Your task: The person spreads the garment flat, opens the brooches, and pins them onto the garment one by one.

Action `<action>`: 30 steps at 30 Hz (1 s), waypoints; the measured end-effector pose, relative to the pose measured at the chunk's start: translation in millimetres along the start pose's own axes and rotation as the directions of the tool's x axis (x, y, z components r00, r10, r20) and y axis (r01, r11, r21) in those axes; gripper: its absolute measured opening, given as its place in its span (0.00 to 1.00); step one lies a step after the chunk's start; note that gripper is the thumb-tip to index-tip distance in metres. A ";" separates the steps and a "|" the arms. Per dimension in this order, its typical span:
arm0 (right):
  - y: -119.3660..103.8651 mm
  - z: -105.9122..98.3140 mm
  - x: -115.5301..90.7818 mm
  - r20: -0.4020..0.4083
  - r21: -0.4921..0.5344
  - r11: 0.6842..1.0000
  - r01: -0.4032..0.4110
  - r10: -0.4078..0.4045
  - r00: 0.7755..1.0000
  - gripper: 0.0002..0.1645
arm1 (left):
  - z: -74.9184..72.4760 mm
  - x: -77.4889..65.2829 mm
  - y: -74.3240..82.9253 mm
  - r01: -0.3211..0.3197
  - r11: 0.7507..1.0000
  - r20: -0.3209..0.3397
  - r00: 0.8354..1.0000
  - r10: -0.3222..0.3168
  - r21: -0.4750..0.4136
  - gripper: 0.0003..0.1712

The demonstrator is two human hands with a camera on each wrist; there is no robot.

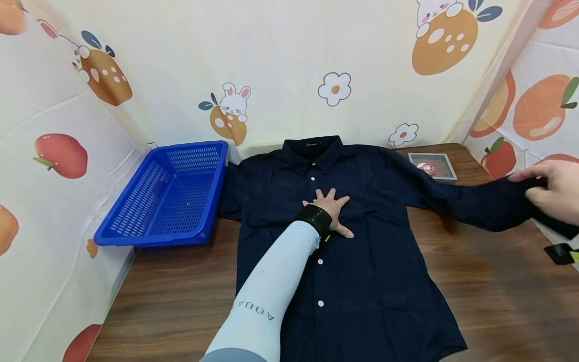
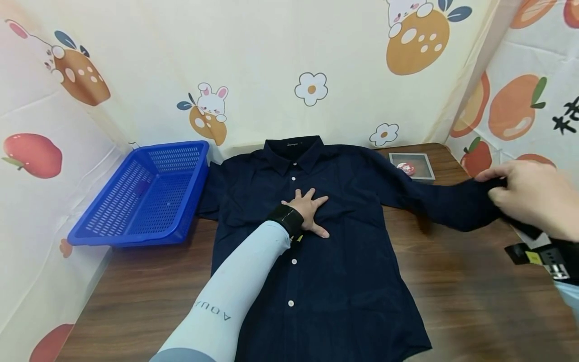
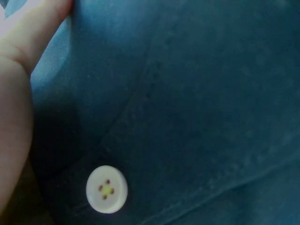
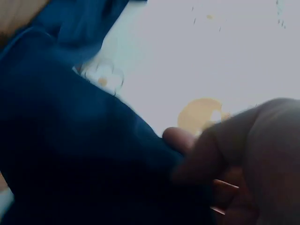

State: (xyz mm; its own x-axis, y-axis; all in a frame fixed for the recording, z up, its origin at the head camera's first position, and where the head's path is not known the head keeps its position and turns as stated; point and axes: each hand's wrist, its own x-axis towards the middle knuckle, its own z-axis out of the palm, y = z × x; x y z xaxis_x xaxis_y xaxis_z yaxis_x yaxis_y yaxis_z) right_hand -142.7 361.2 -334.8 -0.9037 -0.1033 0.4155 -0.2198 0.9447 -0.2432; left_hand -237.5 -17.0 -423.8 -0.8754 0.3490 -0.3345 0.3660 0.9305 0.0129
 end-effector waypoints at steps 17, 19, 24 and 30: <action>-74.7 53.5 -29.3 0.506 0.078 0.987 0.144 -0.163 0.847 0.14 | 5.1 9.2 -1.0 0.009 1.000 0.020 1.000 -0.009 0.007 0.65; -75.0 59.4 -32.2 0.492 0.088 0.987 0.133 -0.159 0.856 0.19 | 3.1 4.7 -0.1 0.001 1.000 0.007 1.000 -0.001 0.003 0.64; -67.0 61.8 -32.6 0.441 0.034 0.980 0.195 -0.190 0.877 0.19 | -0.3 -2.9 0.9 -0.020 1.000 -0.033 0.999 0.019 -0.013 0.62; -43.5 48.1 -27.3 0.328 -0.140 0.961 0.239 -0.182 0.927 0.22 | 4.2 5.5 -1.8 -0.004 1.000 -0.006 1.000 0.004 -0.011 0.64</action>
State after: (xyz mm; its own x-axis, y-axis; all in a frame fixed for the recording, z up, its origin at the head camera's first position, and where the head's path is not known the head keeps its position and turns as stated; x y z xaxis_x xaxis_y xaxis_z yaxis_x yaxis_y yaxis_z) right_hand -126.1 308.0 -377.7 -0.9181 -0.3700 0.1419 -0.3753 0.9268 -0.0116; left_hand -241.7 -17.2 -429.6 -0.8758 0.3533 -0.3289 0.3661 0.9303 0.0246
